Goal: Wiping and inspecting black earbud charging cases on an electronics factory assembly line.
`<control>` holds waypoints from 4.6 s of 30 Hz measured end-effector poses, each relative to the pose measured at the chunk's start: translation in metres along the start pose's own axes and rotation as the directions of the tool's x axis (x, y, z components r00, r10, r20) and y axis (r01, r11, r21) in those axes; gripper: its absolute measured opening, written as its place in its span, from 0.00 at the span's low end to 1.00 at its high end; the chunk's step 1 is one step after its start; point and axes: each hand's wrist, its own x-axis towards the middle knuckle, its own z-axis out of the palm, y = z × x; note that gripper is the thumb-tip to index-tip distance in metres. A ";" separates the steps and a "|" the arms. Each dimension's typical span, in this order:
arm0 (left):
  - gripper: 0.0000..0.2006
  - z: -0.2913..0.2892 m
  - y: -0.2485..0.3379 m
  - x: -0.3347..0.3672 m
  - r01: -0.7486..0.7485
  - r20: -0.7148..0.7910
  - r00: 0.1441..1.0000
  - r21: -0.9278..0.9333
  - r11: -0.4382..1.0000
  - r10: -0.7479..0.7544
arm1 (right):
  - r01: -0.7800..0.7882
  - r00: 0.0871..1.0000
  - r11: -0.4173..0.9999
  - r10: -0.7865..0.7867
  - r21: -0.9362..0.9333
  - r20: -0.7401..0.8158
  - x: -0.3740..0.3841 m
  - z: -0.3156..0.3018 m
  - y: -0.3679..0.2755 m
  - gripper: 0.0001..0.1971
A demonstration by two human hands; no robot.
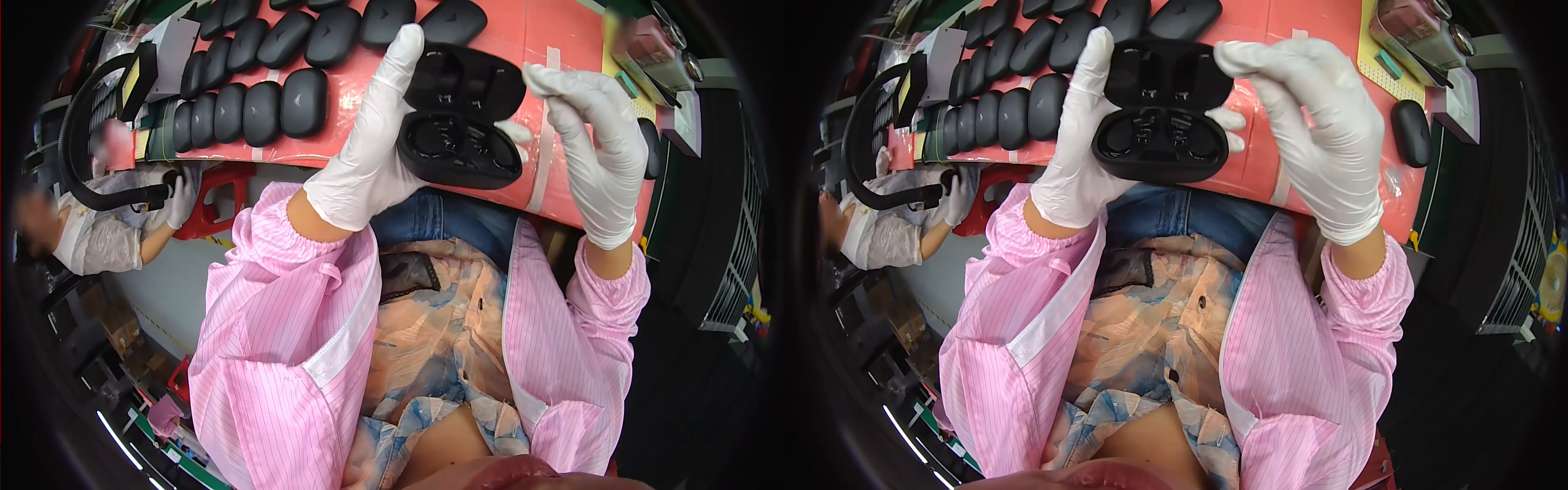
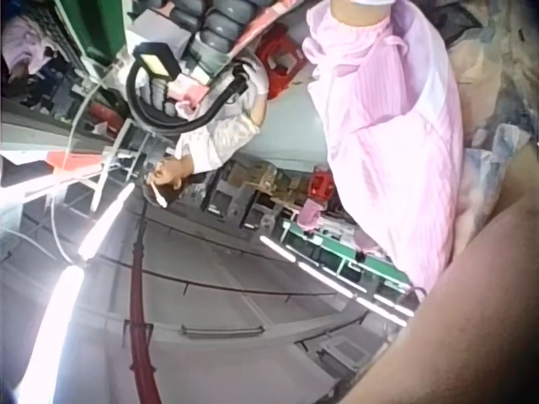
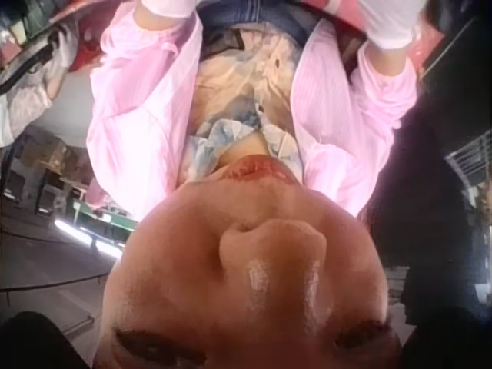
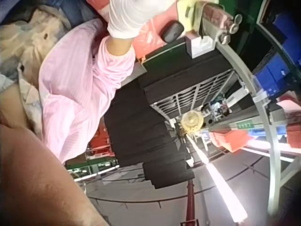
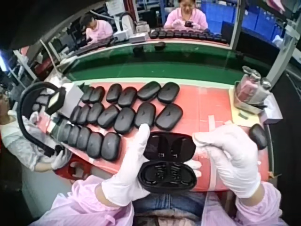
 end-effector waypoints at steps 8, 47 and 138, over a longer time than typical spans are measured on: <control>0.35 0.010 -0.004 -0.005 0.208 0.016 0.978 -0.250 0.946 -0.210 | 0.184 0.970 0.952 -0.136 -0.244 0.200 0.024 0.010 -0.004 0.17; 0.19 -0.012 -0.043 0.018 0.455 0.258 0.888 -0.362 0.814 -0.381 | -0.439 0.835 0.796 0.533 0.417 -0.139 -0.056 0.023 0.011 0.16; 0.36 -0.020 -0.046 0.003 -0.470 0.253 0.852 0.754 0.458 0.458 | -0.018 0.978 0.868 -0.087 -0.496 -0.187 -0.047 0.040 -0.019 0.16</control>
